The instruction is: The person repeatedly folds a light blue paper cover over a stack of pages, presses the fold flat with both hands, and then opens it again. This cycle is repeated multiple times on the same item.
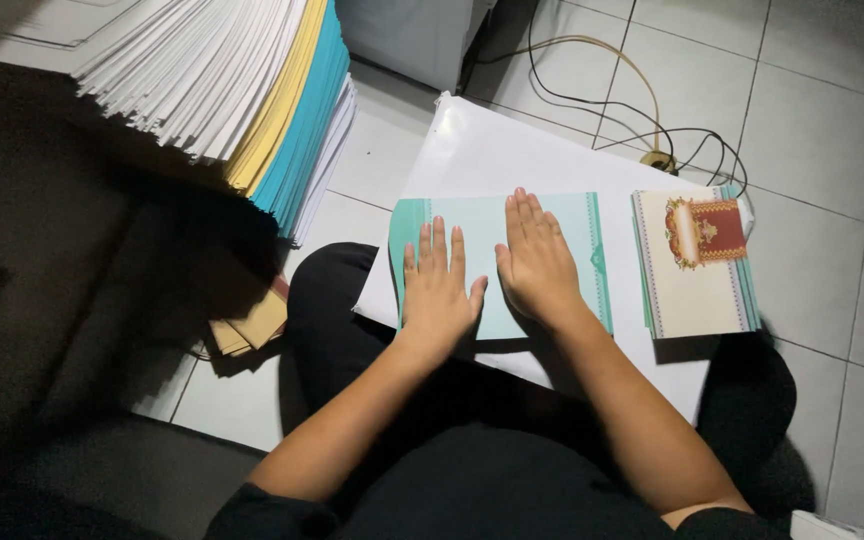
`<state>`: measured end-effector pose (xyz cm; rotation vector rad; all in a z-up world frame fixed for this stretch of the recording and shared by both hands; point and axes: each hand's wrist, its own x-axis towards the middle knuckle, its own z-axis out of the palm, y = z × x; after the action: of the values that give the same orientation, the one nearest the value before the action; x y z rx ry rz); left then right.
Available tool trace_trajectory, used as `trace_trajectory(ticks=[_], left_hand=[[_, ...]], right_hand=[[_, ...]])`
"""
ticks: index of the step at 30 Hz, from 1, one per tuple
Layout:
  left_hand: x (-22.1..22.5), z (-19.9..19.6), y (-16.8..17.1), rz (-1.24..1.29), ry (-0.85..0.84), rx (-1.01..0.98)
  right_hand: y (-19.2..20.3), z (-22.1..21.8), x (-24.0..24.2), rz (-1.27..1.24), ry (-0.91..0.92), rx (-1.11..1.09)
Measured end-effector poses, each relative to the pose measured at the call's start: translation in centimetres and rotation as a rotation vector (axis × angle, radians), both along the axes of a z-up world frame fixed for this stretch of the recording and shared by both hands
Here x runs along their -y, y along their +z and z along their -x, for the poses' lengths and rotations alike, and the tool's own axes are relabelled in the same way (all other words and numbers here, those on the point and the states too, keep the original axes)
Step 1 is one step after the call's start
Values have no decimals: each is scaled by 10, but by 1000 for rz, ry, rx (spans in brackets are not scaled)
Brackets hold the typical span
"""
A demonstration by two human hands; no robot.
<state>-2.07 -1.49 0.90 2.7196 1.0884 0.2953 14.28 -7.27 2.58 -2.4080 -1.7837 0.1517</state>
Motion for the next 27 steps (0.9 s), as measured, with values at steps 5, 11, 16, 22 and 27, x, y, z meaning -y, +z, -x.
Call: trace_trajectory(ticks=[5, 11, 16, 22, 27], left_hand=[[3, -8, 18, 61, 62, -6], [-12, -21, 21, 119, 131, -48], [-9, -19, 23, 133, 133, -44], [-7, -18, 25, 116, 141, -20], [-6, -20, 21, 96, 146, -8]], right_hand=[[-2, 0, 3, -49, 1, 3], [14, 10, 45, 10, -139, -28], [12, -4, 49, 63, -322, -57], [7, -17, -1, 13, -354, 23], [4, -1, 6, -21, -22, -63]])
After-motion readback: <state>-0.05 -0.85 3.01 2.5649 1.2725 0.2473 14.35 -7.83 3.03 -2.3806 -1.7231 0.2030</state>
